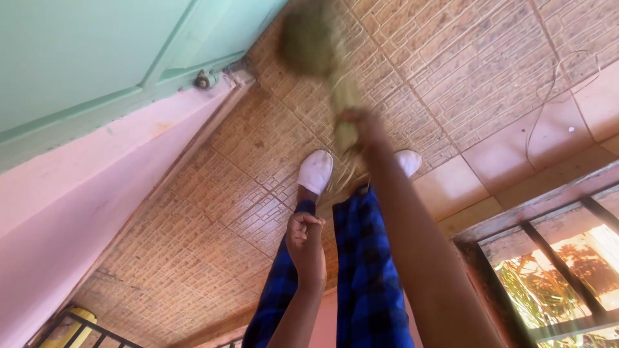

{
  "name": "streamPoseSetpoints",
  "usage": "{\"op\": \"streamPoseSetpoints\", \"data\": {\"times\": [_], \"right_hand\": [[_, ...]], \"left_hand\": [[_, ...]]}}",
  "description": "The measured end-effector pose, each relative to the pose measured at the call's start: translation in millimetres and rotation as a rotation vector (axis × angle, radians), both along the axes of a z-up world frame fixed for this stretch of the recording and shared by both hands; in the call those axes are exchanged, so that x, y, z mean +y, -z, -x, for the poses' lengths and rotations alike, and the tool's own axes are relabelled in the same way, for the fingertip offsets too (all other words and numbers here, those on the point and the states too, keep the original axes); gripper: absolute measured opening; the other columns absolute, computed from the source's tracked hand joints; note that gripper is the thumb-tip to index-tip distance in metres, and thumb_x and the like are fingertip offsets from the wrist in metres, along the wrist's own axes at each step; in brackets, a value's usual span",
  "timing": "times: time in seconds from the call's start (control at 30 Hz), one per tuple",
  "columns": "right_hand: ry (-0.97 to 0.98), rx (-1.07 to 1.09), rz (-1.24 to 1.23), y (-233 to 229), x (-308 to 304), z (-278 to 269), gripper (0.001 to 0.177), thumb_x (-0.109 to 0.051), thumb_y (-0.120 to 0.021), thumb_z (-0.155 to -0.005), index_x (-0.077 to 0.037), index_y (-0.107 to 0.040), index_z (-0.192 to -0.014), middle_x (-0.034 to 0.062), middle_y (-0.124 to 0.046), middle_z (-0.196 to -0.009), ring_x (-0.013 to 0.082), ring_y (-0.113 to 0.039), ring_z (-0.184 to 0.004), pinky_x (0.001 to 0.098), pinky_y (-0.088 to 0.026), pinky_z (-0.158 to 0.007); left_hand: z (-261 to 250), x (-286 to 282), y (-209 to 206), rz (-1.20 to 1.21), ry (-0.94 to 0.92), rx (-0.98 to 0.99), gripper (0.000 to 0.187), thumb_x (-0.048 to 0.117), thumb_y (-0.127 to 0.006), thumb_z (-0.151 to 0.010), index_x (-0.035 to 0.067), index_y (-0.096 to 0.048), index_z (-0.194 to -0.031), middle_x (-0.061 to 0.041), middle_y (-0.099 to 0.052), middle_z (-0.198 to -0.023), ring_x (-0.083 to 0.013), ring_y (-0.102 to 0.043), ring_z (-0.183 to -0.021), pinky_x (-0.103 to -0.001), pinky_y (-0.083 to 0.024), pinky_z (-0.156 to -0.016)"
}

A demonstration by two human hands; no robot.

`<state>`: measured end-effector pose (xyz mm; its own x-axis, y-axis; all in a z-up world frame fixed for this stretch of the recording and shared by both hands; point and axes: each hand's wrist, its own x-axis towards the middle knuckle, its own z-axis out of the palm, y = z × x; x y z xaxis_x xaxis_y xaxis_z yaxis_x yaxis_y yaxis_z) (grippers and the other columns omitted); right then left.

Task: The person sweeps a tiled floor area using a hand broom made of straw.

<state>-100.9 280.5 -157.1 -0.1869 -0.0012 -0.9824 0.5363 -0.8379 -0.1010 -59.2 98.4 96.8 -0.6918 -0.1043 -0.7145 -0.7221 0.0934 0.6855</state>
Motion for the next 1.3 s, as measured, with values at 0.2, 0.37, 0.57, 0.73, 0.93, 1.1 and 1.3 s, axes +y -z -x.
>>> {"op": "streamPoseSetpoints", "data": {"times": [0.2,0.37,0.57,0.73,0.93,1.1,1.3], "right_hand": [[0.179,0.293,-0.621,-97.7,50.8,37.6,0.034,-0.011,-0.071,-0.09,0.001,-0.063,-0.121,0.0152,-0.071,-0.097,0.0253,-0.07,-0.084,0.0411,-0.061,-0.071],[0.05,0.058,0.091,-130.8,-19.8,25.6,0.039,-0.022,-0.069,-0.081,-0.008,-0.061,-0.117,0.013,-0.067,-0.097,0.0277,-0.067,-0.08,0.0456,-0.054,-0.069],[0.136,0.287,0.307,-42.2,-83.8,22.6,0.033,-0.027,-0.069,-0.083,-0.003,-0.068,-0.107,0.0132,-0.07,-0.09,0.0275,-0.068,-0.079,0.0426,-0.057,-0.072],[0.366,0.174,-0.028,-45.3,5.0,26.9,0.021,-0.014,-0.068,-0.088,0.002,-0.064,-0.1,0.0132,-0.066,-0.077,0.0262,-0.064,-0.059,0.039,-0.054,-0.051],[0.203,0.195,-0.5,-137.0,8.8,-10.0,0.034,-0.014,-0.066,-0.086,0.0,-0.066,-0.116,0.0098,-0.069,-0.091,0.0178,-0.066,-0.078,0.0303,-0.056,-0.068],[-0.185,0.006,0.022,-137.8,-36.7,-63.9,0.048,-0.018,-0.07,-0.084,-0.002,-0.065,-0.129,0.0086,-0.077,-0.102,0.0223,-0.072,-0.091,0.032,-0.056,-0.082],[-0.295,-0.175,-0.067,-65.6,16.0,-117.6,0.051,-0.016,-0.059,-0.092,-0.009,-0.051,-0.143,0.0169,-0.071,-0.097,0.0365,-0.068,-0.078,0.0487,-0.053,-0.063]], "left_hand": [[4.2,5.6,11.9,0.055,-0.003,-0.014,0.01,-0.004,-0.06,-0.09,0.006,-0.058,-0.092,-0.006,-0.063,-0.088,-0.0135,-0.062,-0.087,-0.028,-0.05,-0.087],[3.0,3.8,11.8,0.104,0.028,0.054,0.012,-0.005,-0.067,-0.092,0.003,-0.058,-0.095,-0.005,-0.056,-0.093,-0.0125,-0.05,-0.081,-0.029,-0.041,-0.072],[11.8,-5.0,15.9,0.105,0.056,0.065,0.011,-0.004,-0.065,-0.088,0.003,-0.059,-0.094,-0.006,-0.06,-0.091,-0.0166,-0.066,-0.089,-0.029,-0.053,-0.087],[12.3,-5.9,19.5,0.106,0.075,0.028,0.011,-0.005,-0.062,-0.089,0.004,-0.058,-0.094,-0.007,-0.063,-0.091,-0.0167,-0.063,-0.089,-0.029,-0.051,-0.087],[0.8,12.0,18.1,0.055,0.031,0.011,0.011,-0.005,-0.059,-0.09,0.005,-0.058,-0.093,-0.006,-0.061,-0.088,-0.015,-0.061,-0.087,-0.029,-0.049,-0.087],[-4.7,30.0,17.7,0.003,0.043,0.015,0.012,-0.007,-0.059,-0.09,0.004,-0.058,-0.093,-0.003,-0.058,-0.089,-0.0114,-0.056,-0.083,-0.027,-0.048,-0.081],[-9.6,42.7,17.0,0.002,0.092,-0.032,0.01,-0.005,-0.059,-0.089,0.005,-0.058,-0.09,-0.005,-0.061,-0.082,-0.013,-0.061,-0.079,-0.029,-0.052,-0.081]]}}
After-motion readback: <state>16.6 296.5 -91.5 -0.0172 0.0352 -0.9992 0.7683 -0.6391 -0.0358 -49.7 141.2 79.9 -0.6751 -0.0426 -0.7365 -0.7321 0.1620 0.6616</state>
